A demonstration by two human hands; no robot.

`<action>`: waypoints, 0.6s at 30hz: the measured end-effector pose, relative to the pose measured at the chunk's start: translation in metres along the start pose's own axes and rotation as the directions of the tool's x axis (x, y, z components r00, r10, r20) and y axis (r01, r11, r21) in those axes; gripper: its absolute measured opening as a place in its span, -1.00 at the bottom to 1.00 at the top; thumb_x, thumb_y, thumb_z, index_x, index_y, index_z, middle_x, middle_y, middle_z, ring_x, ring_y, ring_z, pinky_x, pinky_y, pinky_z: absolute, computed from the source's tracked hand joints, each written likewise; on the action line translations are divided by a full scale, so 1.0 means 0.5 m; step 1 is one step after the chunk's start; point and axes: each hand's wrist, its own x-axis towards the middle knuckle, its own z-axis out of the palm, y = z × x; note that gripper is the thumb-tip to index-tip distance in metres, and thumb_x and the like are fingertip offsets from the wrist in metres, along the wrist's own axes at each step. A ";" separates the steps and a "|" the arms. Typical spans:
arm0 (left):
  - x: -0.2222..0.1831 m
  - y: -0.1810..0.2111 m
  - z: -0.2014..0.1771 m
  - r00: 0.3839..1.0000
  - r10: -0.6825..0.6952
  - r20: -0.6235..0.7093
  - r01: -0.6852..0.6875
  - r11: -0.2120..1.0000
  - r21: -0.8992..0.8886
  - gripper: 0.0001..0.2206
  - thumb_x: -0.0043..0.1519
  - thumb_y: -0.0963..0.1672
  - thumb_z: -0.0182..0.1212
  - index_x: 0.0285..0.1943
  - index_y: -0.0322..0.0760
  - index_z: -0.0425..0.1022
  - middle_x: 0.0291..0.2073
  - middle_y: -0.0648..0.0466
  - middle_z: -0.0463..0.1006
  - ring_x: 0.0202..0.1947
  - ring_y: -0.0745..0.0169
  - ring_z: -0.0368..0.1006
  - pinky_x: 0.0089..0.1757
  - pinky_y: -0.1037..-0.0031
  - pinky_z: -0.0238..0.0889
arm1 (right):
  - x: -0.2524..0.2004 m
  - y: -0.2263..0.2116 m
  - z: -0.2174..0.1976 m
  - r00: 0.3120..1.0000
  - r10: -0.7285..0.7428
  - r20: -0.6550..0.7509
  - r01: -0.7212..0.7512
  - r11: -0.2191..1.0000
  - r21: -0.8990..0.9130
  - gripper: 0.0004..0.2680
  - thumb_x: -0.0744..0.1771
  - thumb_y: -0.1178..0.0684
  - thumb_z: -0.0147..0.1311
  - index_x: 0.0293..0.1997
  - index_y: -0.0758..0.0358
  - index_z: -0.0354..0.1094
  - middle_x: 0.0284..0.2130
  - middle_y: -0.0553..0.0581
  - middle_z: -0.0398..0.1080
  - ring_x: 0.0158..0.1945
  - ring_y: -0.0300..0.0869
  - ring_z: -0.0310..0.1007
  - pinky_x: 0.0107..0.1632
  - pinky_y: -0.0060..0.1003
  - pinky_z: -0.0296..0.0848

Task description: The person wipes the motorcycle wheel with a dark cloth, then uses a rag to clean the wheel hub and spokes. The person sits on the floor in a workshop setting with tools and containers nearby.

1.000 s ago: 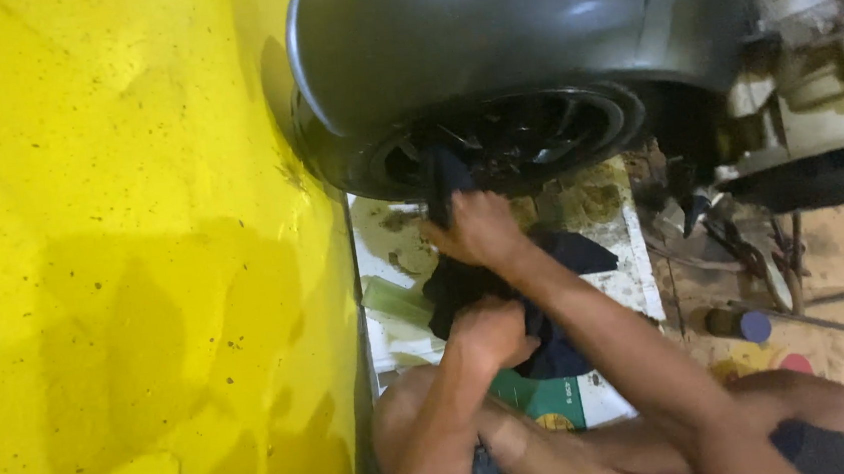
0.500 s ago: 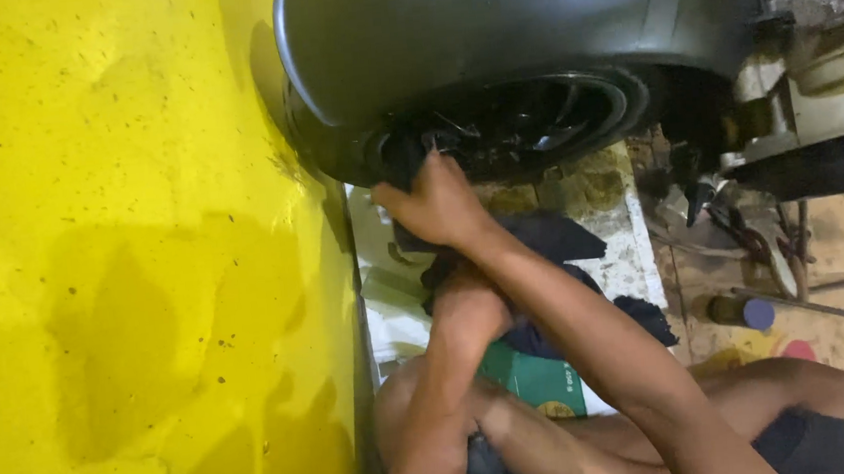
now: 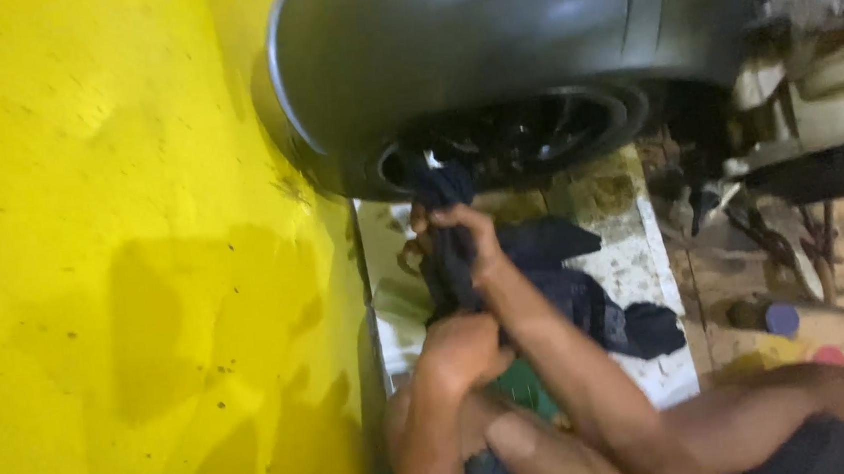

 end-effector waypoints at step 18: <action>-0.006 0.046 0.008 0.911 -0.407 -0.066 0.386 0.899 -0.209 -0.67 0.11 0.00 0.14 -0.24 -0.35 0.60 -0.24 -0.14 0.58 -0.05 -0.03 0.51 -0.06 0.20 0.40 | 0.052 0.069 0.070 0.885 -0.463 0.060 0.391 0.667 -0.634 -0.61 0.18 0.10 0.16 0.03 0.53 0.24 -0.22 0.51 0.42 -0.15 0.25 0.45 0.04 0.25 0.30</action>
